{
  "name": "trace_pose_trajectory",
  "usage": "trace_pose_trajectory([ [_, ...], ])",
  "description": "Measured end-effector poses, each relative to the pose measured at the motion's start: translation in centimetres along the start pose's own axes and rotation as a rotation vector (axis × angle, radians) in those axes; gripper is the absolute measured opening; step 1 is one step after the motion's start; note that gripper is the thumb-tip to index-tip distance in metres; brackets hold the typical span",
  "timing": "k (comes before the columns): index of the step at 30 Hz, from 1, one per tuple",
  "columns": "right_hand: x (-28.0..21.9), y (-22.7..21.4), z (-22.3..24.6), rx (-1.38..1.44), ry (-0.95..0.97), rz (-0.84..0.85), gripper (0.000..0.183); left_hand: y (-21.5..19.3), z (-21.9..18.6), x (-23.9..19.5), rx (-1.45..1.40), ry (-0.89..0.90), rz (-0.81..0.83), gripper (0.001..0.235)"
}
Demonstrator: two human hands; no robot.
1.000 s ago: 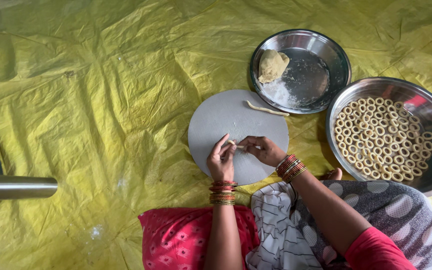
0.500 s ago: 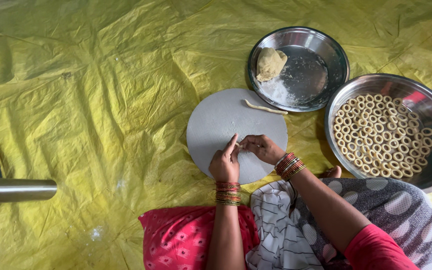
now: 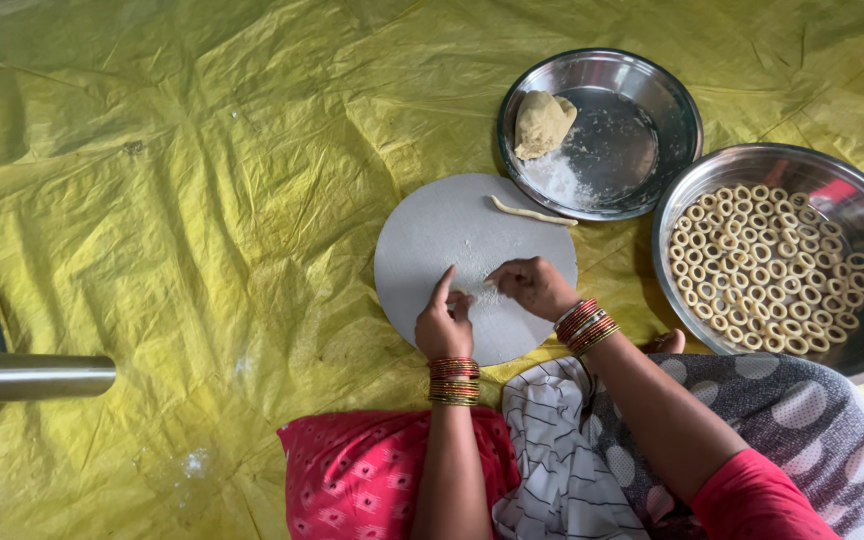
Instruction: The person rolls small pieces of dough into thin ropes on a round board, then joins the ends to form rings and places them into a metal bowl. The process is repeated continuously with multiple dough pieces.
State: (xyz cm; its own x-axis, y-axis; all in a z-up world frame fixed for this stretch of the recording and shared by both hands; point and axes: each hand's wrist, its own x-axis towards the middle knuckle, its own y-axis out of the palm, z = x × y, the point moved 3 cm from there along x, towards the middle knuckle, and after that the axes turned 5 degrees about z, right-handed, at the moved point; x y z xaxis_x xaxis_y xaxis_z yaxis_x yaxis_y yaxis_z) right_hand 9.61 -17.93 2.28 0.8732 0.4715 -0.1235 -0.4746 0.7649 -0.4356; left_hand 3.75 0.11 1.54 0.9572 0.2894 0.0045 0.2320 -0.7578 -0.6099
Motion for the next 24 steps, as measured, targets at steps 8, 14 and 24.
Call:
trace_pose_trajectory([
  [8, -1.2, 0.7, 2.6, -0.625, 0.053, -0.218, 0.036, 1.0, 2.1, 0.6, -0.899, -0.365, 0.173, 0.056],
  [14, -1.1, 2.4, 2.9, -0.801, 0.086, -0.107, 0.045, 1.2, 1.9, 0.7, -0.893, -0.225, 0.151, 0.068],
  [24, -1.4, 1.5, 4.1, -0.704, -0.018, -0.242, 0.036, 1.2, 1.8, 0.6, -0.874, -0.278, 0.163, 0.070],
])
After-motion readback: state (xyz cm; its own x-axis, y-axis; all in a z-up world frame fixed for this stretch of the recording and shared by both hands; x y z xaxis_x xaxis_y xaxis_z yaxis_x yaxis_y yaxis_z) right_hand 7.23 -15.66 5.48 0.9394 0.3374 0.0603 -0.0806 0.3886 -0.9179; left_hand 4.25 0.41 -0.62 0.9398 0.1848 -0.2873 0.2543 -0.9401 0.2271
